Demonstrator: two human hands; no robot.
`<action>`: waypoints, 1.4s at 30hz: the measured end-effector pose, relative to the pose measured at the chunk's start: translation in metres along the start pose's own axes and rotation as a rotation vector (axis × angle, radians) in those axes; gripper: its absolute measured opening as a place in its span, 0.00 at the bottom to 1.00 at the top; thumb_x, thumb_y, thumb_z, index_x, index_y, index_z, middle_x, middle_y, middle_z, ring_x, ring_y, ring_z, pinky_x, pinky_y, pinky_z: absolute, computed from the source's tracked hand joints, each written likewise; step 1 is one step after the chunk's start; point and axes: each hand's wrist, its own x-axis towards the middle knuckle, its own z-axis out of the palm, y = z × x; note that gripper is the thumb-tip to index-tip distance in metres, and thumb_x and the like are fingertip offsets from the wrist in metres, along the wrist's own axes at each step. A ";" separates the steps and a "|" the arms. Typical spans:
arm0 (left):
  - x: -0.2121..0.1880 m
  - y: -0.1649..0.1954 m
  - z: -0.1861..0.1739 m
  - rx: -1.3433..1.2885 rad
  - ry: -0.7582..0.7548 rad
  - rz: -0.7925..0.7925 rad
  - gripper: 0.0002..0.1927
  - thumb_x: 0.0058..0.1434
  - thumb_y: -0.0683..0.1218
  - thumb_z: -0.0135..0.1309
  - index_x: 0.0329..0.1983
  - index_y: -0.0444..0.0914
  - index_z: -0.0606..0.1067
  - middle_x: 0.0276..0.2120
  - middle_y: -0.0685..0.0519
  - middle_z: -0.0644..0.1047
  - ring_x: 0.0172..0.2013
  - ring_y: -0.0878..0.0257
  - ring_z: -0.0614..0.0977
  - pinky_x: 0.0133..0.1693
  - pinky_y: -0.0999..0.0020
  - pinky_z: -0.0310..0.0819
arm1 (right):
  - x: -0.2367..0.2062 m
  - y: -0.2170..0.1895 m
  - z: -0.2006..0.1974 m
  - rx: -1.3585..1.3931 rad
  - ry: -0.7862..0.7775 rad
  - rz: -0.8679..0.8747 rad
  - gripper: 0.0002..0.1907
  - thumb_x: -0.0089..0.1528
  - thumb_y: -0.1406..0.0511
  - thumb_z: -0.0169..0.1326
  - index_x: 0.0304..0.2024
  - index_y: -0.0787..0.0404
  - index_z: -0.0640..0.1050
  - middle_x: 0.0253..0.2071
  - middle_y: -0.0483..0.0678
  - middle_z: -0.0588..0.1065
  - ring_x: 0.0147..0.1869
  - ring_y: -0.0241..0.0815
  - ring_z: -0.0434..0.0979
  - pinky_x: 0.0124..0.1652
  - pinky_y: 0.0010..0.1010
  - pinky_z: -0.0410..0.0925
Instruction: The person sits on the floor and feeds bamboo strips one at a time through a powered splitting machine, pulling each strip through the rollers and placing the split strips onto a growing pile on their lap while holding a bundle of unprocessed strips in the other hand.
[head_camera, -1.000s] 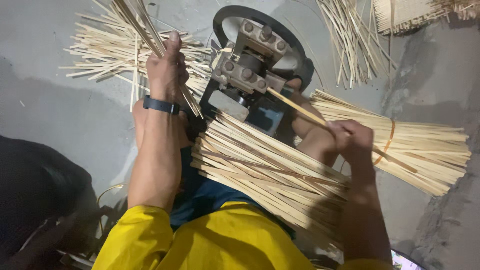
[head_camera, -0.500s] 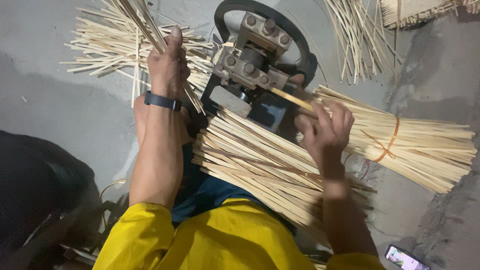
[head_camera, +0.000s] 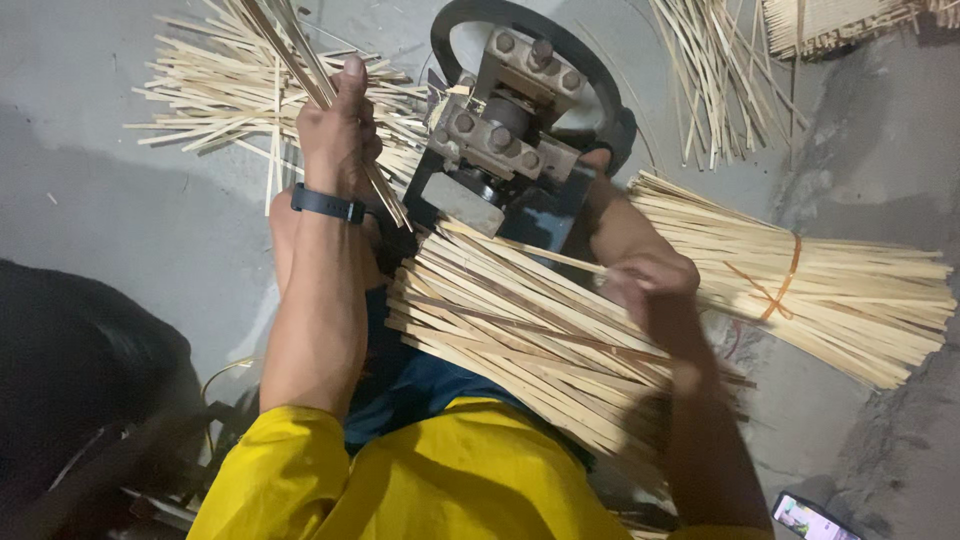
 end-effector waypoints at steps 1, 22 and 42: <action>-0.001 0.001 0.000 0.013 0.010 0.003 0.18 0.63 0.57 0.65 0.32 0.40 0.75 0.17 0.59 0.70 0.14 0.72 0.66 0.14 0.74 0.56 | -0.004 0.007 -0.012 -0.050 0.013 0.002 0.05 0.65 0.68 0.59 0.38 0.65 0.83 0.32 0.51 0.79 0.34 0.40 0.80 0.34 0.30 0.73; -0.006 0.003 0.009 0.038 -0.033 0.075 0.18 0.61 0.52 0.68 0.39 0.32 0.79 0.30 0.49 0.81 0.15 0.73 0.69 0.15 0.77 0.58 | 0.070 -0.032 -0.015 0.130 0.122 0.319 0.09 0.69 0.62 0.58 0.44 0.62 0.84 0.33 0.56 0.78 0.33 0.48 0.80 0.35 0.32 0.69; -0.069 0.071 0.030 0.111 -0.210 0.326 0.07 0.70 0.46 0.56 0.44 0.37 0.79 0.30 0.54 0.81 0.26 0.71 0.80 0.27 0.75 0.76 | 0.107 -0.099 -0.028 0.490 0.052 0.306 0.16 0.69 0.66 0.54 0.58 0.67 0.76 0.42 0.52 0.79 0.30 0.30 0.74 0.26 0.22 0.68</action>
